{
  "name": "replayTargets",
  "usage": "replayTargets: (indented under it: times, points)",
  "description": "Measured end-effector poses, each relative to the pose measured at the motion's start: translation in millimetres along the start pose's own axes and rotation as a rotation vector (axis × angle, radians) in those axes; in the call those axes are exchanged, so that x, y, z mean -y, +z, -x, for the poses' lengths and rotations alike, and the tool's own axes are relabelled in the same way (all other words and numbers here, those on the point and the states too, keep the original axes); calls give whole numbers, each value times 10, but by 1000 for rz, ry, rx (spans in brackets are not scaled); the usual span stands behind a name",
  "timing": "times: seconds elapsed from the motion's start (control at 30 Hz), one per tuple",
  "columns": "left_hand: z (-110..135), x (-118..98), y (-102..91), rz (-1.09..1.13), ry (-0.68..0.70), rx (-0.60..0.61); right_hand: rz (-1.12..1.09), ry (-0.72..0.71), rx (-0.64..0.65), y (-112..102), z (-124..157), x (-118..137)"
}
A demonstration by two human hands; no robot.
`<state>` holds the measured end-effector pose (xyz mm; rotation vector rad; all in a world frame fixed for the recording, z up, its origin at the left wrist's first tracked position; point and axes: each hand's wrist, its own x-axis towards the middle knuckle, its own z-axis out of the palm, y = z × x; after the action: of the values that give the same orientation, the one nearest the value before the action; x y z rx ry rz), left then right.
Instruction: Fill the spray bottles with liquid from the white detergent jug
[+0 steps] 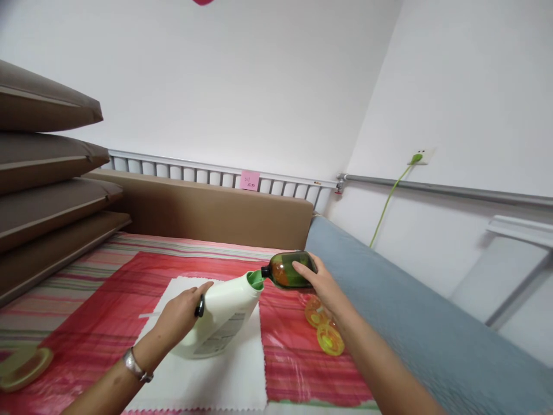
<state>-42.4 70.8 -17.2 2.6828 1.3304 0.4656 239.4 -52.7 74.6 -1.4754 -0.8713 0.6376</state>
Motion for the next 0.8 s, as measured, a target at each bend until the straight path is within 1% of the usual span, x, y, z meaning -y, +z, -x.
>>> replayTargets:
  times: [0.37, 0.53, 0.8]
  points:
    - [10, -40, -44, -10, -9, 19, 102, -41, -26, 28, -2, 95]
    - [12, -33, -28, -15, -7, 5, 202, -79, -41, 32, -18, 152]
    - [10, -4, 11, 1, 19, -32, 392, -180, -7, 32, -80, 216]
